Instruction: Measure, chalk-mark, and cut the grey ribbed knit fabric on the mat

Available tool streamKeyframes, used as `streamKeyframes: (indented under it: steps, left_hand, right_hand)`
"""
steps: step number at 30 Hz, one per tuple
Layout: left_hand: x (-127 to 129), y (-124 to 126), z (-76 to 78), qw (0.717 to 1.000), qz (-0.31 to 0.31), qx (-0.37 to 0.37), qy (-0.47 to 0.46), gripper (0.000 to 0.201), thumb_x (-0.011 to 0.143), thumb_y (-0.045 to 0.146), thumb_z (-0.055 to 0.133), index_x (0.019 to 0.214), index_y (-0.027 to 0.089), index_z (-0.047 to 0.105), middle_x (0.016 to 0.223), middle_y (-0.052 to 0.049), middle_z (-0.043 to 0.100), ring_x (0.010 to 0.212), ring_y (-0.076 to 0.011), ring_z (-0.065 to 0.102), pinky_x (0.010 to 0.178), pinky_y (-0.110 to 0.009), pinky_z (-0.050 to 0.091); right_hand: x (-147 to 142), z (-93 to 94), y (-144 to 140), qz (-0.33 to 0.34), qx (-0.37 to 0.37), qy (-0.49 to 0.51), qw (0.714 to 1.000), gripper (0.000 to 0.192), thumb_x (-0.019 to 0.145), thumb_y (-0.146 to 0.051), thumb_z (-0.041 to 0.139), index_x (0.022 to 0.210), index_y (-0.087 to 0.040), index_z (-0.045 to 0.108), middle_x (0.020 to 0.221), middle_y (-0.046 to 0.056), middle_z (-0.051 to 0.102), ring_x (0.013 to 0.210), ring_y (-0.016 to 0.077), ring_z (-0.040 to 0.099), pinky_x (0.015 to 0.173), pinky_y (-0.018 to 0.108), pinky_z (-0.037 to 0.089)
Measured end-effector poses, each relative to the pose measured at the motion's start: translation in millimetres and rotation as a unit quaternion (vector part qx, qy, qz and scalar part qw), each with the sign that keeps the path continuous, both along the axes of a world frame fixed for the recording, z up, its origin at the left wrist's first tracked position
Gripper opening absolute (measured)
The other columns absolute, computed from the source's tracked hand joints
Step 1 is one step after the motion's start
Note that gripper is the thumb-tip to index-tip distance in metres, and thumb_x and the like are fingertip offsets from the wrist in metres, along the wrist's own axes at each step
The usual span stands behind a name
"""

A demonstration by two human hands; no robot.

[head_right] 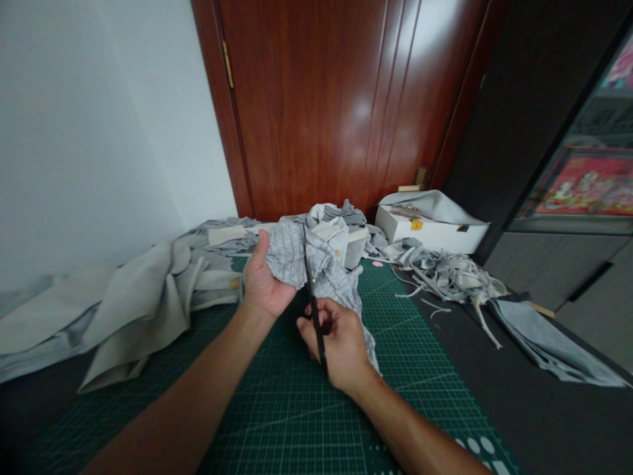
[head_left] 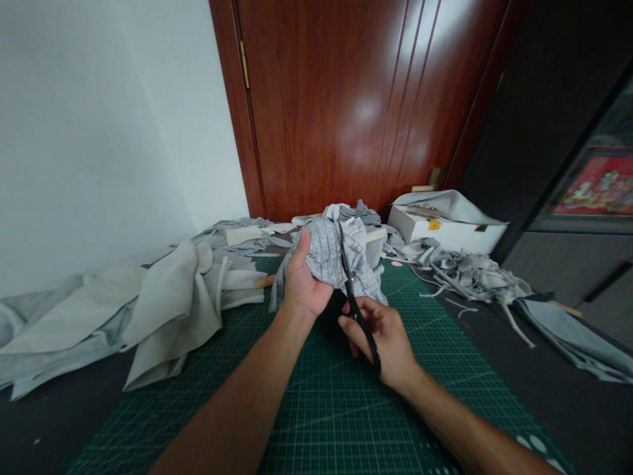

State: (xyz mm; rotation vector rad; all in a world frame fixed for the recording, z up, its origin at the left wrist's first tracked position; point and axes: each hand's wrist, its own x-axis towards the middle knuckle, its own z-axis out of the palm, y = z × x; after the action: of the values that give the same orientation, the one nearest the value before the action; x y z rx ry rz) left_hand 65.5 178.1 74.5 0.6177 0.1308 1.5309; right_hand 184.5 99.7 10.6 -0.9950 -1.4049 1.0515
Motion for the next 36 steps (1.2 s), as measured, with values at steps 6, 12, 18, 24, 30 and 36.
streamKeyframes:
  steps: [6, 12, 18, 24, 30, 36]
  left_hand:
    - [-3, 7, 1.5, 0.997, 0.008, -0.075, 0.007, 0.012, 0.083, 0.016, 0.072, 0.094, 0.013, 0.076, 0.090, -0.007, 0.082, 0.106, -0.0286, 0.078, 0.104, -0.041, 0.058]
    - [-10, 11, 0.4, 0.993, 0.029, -0.109, 0.018, 0.029, 0.063, 0.004, 0.063, 0.087, 0.016, 0.072, 0.074, -0.002, 0.077, 0.091, -0.0285, 0.080, 0.094, -0.042, 0.062]
    - [-15, 9, 1.6, 0.991, 0.000, -0.122, 0.049, 0.056, 0.049, 0.001, 0.054, 0.101, 0.013, 0.072, 0.083, -0.004, 0.079, 0.088, -0.0291, 0.080, 0.092, -0.044, 0.063]
    - [-20, 3, 4.8, 0.992, -0.034, -0.091, 0.082, 0.071, 0.047, 0.002, 0.054, 0.114, 0.013, 0.073, 0.099, -0.008, 0.081, 0.098, -0.0341, 0.079, 0.096, -0.050, 0.062]
    - [-28, -1, 5.1, 0.993, -0.055, -0.034, 0.103, 0.077, 0.048, 0.005, 0.056, 0.123, 0.014, 0.073, 0.109, -0.008, 0.081, 0.110, -0.0383, 0.077, 0.103, -0.057, 0.058]
    - [-28, 0, 0.7, 0.990, -0.050, 0.021, 0.127, 0.080, 0.050, 0.007, 0.057, 0.129, 0.015, 0.071, 0.117, -0.009, 0.080, 0.119, -0.0401, 0.073, 0.110, -0.061, 0.053]
  right_hand:
    - [-2, -6.3, -2, 0.014, 0.002, -0.012, 1.000, 0.032, 0.078, -0.042, 0.084, 0.089, -0.020, 0.064, 0.052, -0.008, 0.053, 0.041, 0.0096, 0.044, 0.042, 0.022, 0.032]
    - [-4, -10.4, -4, 0.025, 0.002, -0.023, 0.999, 0.031, 0.079, -0.042, 0.083, 0.089, -0.020, 0.064, 0.053, -0.008, 0.053, 0.043, 0.0098, 0.044, 0.042, 0.022, 0.032]
    - [-4, -15.4, -3, 0.031, -0.008, -0.020, 0.999, 0.032, 0.077, -0.039, 0.086, 0.090, -0.019, 0.064, 0.055, -0.008, 0.053, 0.043, 0.0098, 0.045, 0.042, 0.022, 0.032]
    - [0, -15.6, -1, 0.055, -0.010, -0.008, 0.998, 0.036, 0.075, -0.039, 0.087, 0.092, -0.018, 0.064, 0.057, -0.008, 0.054, 0.045, 0.0101, 0.046, 0.045, 0.023, 0.034]
    - [3, -10.4, -2, 0.116, -0.015, 0.028, 0.993, 0.039, 0.077, -0.043, 0.086, 0.098, -0.018, 0.064, 0.061, -0.006, 0.058, 0.050, 0.0118, 0.052, 0.051, 0.025, 0.041]
    - [4, -6.4, 0, 0.162, 0.006, 0.035, 0.986, 0.039, 0.084, -0.050, 0.081, 0.101, -0.019, 0.063, 0.064, -0.003, 0.065, 0.056, 0.0141, 0.057, 0.057, 0.027, 0.045]
